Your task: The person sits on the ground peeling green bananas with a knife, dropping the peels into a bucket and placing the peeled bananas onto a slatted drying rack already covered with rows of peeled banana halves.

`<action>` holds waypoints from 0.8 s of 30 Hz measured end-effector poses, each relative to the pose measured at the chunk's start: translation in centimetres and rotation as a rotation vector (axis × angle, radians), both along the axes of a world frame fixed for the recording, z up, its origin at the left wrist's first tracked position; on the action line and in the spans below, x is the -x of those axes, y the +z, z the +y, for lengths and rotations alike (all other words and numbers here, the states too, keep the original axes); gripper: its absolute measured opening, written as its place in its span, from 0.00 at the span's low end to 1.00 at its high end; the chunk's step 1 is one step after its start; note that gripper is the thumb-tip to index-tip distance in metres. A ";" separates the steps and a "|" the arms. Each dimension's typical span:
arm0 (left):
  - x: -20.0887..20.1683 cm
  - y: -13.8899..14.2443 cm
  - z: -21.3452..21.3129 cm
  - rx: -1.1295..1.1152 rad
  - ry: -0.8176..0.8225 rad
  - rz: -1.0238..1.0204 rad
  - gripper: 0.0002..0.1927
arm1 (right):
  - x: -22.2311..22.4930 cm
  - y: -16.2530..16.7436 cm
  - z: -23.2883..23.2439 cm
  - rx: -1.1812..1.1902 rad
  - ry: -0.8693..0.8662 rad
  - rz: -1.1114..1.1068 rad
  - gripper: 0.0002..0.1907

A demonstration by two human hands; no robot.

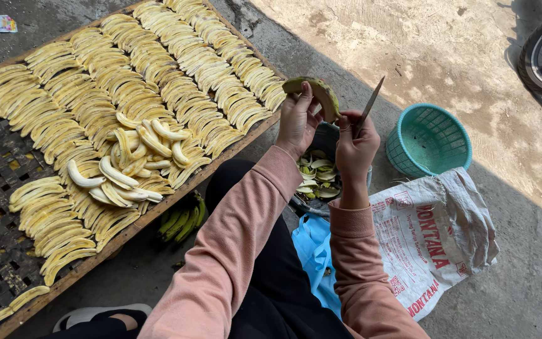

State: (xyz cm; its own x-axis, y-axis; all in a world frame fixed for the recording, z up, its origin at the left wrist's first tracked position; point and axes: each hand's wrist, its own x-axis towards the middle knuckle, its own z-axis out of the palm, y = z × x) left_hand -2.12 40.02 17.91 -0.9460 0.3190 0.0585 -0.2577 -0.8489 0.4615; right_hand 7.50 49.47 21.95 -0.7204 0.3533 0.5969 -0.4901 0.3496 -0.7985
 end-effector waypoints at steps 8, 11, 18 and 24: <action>0.0 -0.8 -2.0 0.478 -0.403 0.389 0.19 | 4.5 0.6 10.8 -0.368 -0.478 0.026 0.05; 0.0 -0.7 -2.5 0.466 -0.430 0.478 0.19 | 5.6 -0.9 14.6 -0.418 -0.615 -0.162 0.05; 0.5 -1.5 -1.5 0.522 -0.138 0.308 0.12 | 2.7 -4.1 10.2 0.203 0.035 -0.554 0.20; -0.3 -3.5 1.0 0.752 0.110 0.347 0.12 | 2.6 0.3 3.9 0.387 0.430 -0.368 0.18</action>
State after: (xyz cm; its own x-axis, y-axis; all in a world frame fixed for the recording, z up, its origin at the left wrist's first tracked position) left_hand -1.82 40.98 14.44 -0.9415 0.2960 0.1609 0.0703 -0.2944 0.9531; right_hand 4.87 53.36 22.29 -0.9761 0.1293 0.1745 -0.1941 -0.1593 -0.9680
